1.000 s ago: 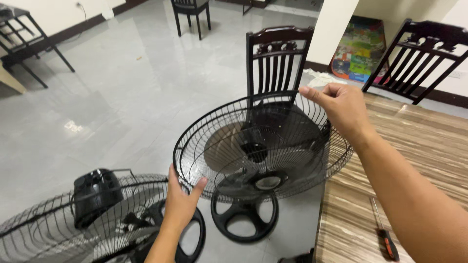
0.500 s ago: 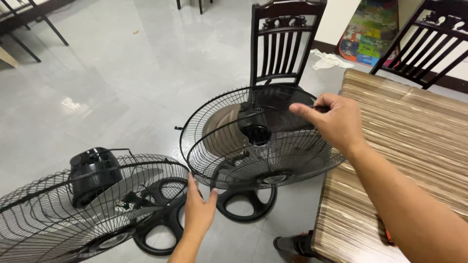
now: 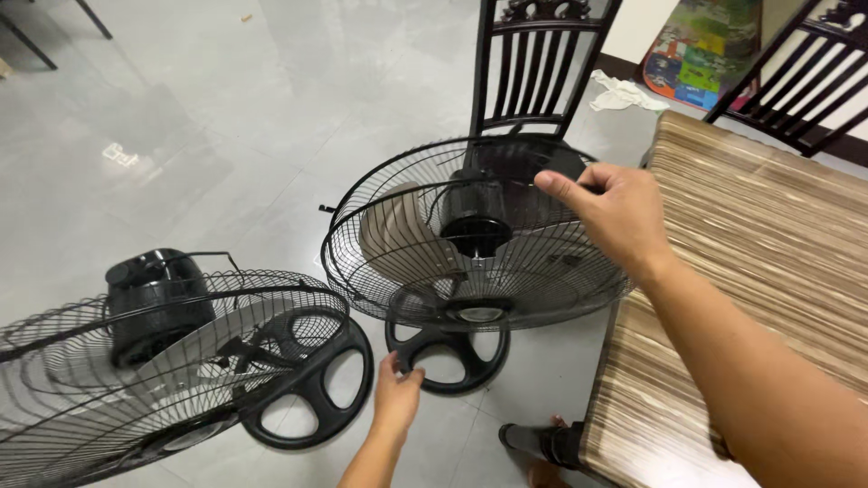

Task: The person assembles a standing electric fan by attaching the front grille, securing the fan blades to the motor hub with a screwdriver, and then snapping the rear grille into place. The person handles the fan components and uses a screwdriver to tighten the blade assembly.

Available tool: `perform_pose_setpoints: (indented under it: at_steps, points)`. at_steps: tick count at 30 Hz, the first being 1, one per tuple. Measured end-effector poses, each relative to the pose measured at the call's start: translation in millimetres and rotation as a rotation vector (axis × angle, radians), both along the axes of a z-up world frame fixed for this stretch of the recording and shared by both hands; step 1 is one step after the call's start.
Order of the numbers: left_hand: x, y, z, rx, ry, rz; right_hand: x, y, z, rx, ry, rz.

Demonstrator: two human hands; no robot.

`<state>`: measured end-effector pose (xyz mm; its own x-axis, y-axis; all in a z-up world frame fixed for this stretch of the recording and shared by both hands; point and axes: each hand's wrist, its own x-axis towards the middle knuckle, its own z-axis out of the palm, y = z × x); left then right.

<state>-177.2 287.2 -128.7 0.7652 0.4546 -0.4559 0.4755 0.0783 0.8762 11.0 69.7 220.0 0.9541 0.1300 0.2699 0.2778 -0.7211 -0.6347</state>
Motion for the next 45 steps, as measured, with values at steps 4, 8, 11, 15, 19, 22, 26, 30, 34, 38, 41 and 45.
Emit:
perform_pose_setpoints:
  at_steps: [4,8,11,15,19,22,26,30,34,38,41,45]
  points:
    - [24.4,-16.5,-60.2,-0.205,0.062,0.094,6.3,10.3,8.3,0.012,0.009,0.054]
    - [64.3,-41.5,-112.2,-0.722,0.097,0.326,3.9,10.6,14.5,-0.006,0.166,-0.010]
    - [86.7,-67.7,-135.3,-1.055,-0.020,0.540,1.4,6.4,15.1,-0.084,0.156,-0.014]
    - [102.3,-90.5,-138.2,-1.203,-0.192,0.551,2.5,5.2,12.6,-0.142,0.136,-0.024]
    - [103.5,-94.7,-124.3,-1.258,-0.324,0.566,7.8,10.1,14.7,-0.250,0.117,-0.076]
    - [103.4,-95.6,-112.9,-1.212,-0.256,0.681,10.5,13.3,17.4,-0.179,0.116,-0.052]
    - [101.0,-96.5,-108.3,-1.291,-0.264,0.760,12.4,16.7,14.8,-0.142,0.067,0.008]
    - [104.2,-94.2,-120.7,-1.343,-0.274,0.748,14.9,19.6,6.4,-0.114,0.066,-0.004]
    - [105.7,-97.0,-146.9,-1.464,-0.469,0.664,16.6,17.3,-0.2,-0.133,0.002,-0.004]
    - [103.5,-102.5,-151.2,-1.426,-0.290,0.768,20.8,20.3,0.2,-0.141,-0.008,-0.019]
    - [103.3,-102.5,-142.9,-1.419,-0.308,0.721,22.2,23.0,-0.4,-0.109,-0.056,0.037]
    - [108.6,-100.8,-138.6,-1.452,-0.385,0.668,26.2,20.6,-8.9,-0.098,-0.130,0.056]
